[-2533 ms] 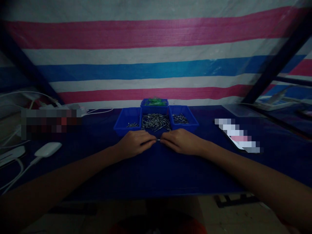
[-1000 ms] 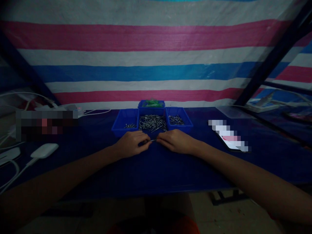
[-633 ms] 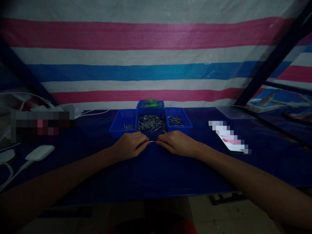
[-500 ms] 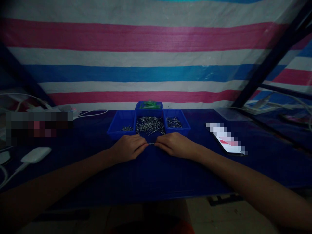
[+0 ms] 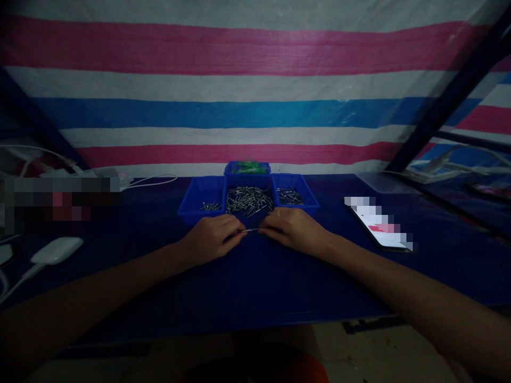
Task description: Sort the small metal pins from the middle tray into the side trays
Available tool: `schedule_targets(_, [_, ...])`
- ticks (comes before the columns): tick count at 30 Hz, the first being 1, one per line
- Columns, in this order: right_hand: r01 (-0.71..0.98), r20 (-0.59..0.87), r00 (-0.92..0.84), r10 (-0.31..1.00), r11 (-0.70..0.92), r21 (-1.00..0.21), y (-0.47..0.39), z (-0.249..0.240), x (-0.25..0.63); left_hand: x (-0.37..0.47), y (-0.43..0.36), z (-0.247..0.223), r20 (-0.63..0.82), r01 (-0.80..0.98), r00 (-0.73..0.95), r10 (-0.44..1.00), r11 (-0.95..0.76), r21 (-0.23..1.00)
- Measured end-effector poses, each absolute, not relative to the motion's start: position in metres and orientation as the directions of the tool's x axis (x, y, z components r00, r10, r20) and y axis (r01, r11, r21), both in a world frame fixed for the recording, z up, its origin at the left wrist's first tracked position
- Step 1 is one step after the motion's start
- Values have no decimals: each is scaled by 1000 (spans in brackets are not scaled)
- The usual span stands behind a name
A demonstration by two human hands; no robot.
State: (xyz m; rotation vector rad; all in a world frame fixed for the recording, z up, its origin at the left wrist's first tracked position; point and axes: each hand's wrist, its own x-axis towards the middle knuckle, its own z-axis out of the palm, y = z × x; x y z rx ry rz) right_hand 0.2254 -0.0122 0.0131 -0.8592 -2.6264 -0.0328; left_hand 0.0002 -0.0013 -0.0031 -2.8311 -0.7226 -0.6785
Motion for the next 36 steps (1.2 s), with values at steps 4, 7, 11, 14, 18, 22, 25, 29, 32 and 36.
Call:
schedule_targets(4, [531, 446, -756, 480, 847, -12, -15, 14, 226, 0, -2, -3, 476, 483, 798, 369, -865, -139])
schedule_targets(7, [473, 448, -794, 412, 881, 28, -17, 16, 225, 1, -2, -3, 490, 496, 794, 360, -850, -178])
schedule_targets(11, [500, 395, -797, 457, 866, 5, -15, 17, 223, 2, -3, -4, 489, 521, 780, 389, -838, -164])
schedule_targets(14, [556, 329, -784, 527, 831, -7, -13, 17, 223, 2, -3, -2, 480, 534, 772, 416, -835, -135])
schedule_targets(18, [594, 249, -778, 577, 805, -10, -12, 15, 223, 3, -5, 2, 462, 500, 786, 410, -862, -86])
schedule_targets(22, [594, 228, -765, 603, 797, -111, -14, 17, 222, 2, -5, 3, 507, 454, 774, 378, -890, -30])
schedule_targets(25, [583, 209, -748, 631, 773, -248, -15, 20, 221, 2, -4, 1, 551, 441, 756, 353, -897, -31])
schedule_targets(29, [560, 149, -755, 638, 746, -360, -16, 21, 218, 3, -4, -1, 569, 391, 761, 311, -920, -20])
schedule_targets(32, [543, 116, -764, 635, 729, -416, -16, 20, 218, 3, -5, -1, 550, 322, 790, 271, -947, 5])
schedule_targets(36, [535, 122, -757, 642, 716, -449, -15, 20, 219, 1, -4, 0, 575, 247, 786, 226, -968, 42])
